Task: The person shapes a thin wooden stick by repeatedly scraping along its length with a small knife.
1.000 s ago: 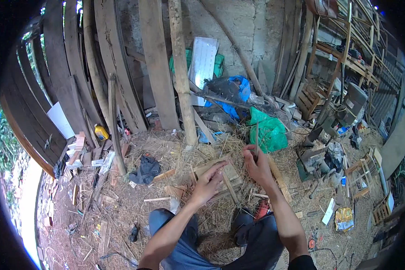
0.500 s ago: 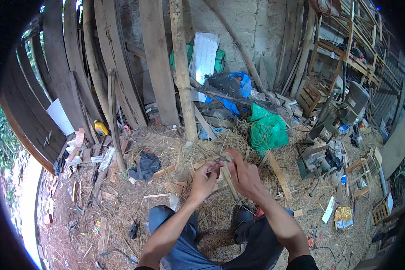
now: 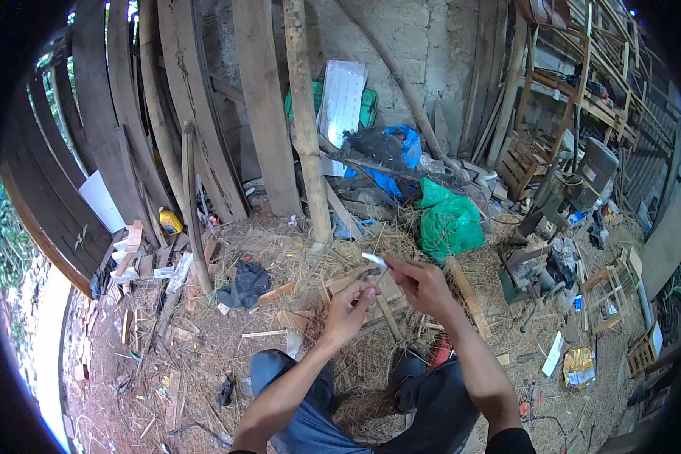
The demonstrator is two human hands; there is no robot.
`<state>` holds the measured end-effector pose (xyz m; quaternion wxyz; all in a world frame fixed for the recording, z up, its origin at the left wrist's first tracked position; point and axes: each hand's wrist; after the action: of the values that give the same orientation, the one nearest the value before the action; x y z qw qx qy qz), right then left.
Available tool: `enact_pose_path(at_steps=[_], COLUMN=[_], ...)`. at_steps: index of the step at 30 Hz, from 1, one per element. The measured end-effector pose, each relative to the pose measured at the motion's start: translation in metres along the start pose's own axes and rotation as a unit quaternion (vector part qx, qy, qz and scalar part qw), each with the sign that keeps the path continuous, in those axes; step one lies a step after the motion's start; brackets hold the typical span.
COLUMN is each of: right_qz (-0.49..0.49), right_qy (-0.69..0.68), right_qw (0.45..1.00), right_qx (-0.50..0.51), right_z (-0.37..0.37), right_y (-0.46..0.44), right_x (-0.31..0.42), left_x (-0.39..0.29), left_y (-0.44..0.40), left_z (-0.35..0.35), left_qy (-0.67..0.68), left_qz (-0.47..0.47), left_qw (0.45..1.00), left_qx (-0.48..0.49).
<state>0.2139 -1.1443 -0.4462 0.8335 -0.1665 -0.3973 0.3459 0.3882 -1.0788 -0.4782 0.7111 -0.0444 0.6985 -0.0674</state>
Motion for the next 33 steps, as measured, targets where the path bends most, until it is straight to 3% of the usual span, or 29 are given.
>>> enact_pose_path(at_steps=[2,3,8,10,14,16,17,19,22,29,31,33], right_qz=[0.065,0.027,0.072,-0.06,-0.068,-0.128,-0.128,-0.205,-0.178,-0.187,-0.2,-0.238], right_qy=[-0.016,0.037,-0.018,-0.078,-0.058,-0.245,-0.245,-0.353,-0.276,-0.36,-0.38,-0.417], right_qw=[0.998,0.995,0.997,0.995,0.994,0.956,0.956,0.913,0.94,0.911,0.89,0.861], right_qx=[0.02,0.084,0.0,-0.027,-0.056,-0.099,-0.098,0.02,0.096,0.07,0.151,0.168], right_z=[-0.009,0.0,-0.003,0.003,-0.013,-0.023,-0.023,-0.02,-0.018,-0.026,-0.018,-0.015], right_y=[0.007,0.007,0.004,0.003,0.009,0.009,0.009,0.008,0.008,0.007,0.005,0.005], right_x=[-0.005,0.012,-0.004,0.01,-0.01,-0.009,-0.009,-0.005,-0.008,0.004,0.006,0.002], left_x=[0.001,0.002,-0.005,-0.001,0.003,0.003,0.002,0.0,0.002,0.001,0.0,0.003], left_y=[-0.003,-0.004,-0.004,-0.007,-0.007,-0.008,-0.007,-0.007,-0.006,-0.005,-0.004,-0.004], left_z=[0.0,0.0,0.003,0.003,0.003,0.004,0.003,0.003,0.007,0.002,0.002,0.003], left_qy=[0.028,0.073,0.094,0.084,0.072,0.101,0.102,0.095,0.104,0.077,0.108,0.109], left_qz=[0.029,0.049,0.071,0.057,0.038,0.05,0.05,0.041,0.071,0.052,0.057,0.067], left_qw=[0.999,0.996,0.993,0.995,0.996,0.993,0.993,0.994,0.991,0.996,0.992,0.992], left_qx=[-0.009,-0.005,0.016,-0.001,-0.032,-0.035,-0.035,-0.032,-0.034,-0.017,-0.009,-0.007])
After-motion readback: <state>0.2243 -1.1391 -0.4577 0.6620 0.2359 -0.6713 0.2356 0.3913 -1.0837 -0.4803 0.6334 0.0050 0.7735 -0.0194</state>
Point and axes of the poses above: each hand's wrist, its own y-axis away from the middle knuckle, its own z-axis out of the back of the hand, x = y × z, and after that the axes turned 2 degrees about -z, right-handed
